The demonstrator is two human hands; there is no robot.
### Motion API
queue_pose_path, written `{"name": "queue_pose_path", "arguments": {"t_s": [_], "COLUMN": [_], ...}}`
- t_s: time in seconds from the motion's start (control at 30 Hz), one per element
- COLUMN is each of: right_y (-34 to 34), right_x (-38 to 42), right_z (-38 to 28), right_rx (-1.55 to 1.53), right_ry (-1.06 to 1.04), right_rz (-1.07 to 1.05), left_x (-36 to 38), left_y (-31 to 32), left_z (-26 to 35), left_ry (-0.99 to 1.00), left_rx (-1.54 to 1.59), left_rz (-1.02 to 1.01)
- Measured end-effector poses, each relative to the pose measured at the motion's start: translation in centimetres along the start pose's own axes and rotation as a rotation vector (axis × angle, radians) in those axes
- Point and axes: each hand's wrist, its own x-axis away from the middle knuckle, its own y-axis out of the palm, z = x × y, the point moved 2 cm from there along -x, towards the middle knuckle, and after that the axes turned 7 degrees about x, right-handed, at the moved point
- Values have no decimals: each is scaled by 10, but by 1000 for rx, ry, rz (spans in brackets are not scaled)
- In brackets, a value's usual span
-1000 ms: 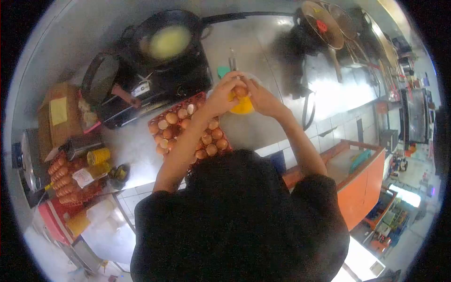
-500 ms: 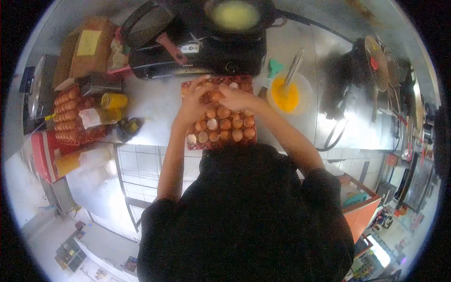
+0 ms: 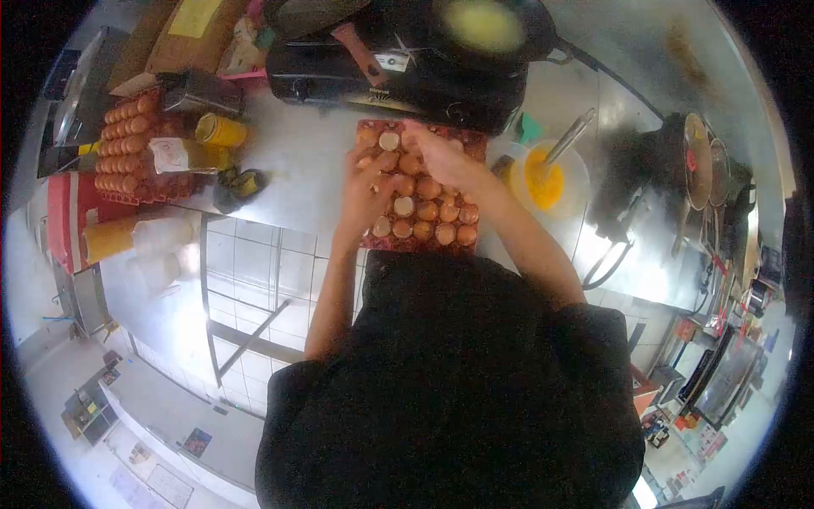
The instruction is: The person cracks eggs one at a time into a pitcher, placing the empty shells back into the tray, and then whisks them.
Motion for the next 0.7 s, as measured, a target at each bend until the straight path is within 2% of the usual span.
{"name": "queue_pose_path", "arguments": {"t_s": [0.03, 0.13, 0.2, 0.33, 0.43, 0.57, 0.63, 0.7], "right_y": [12, 34, 30, 24, 30, 18, 13, 7], "right_x": [11, 36, 31, 24, 18, 23, 31, 39], "right_z": [-17, -43, -39, -28, -15, -21, -36, -36], "right_rx": [-248, -298, -320, -272, -119, 641, 1129, 1376], "right_ry": [53, 116, 86, 13, -74, -230, -176, 39], "right_rz": [-87, 69, 75, 76, 254, 337, 387, 306], "left_x": [-1, -1, -3, 0, 1, 4, 7, 12], "left_y": [8, 18, 16, 14, 15, 14, 12, 7], "left_z": [4, 12, 15, 6, 3, -8, -11, -15], "left_ry": [16, 87, 174, 91, -33, -58, -64, -92], "left_rx": [2, -35, -115, -213, -255, -252, -237, -218], "left_rz": [-4, 3, 32, 61, 159, 196, 184, 148]}}
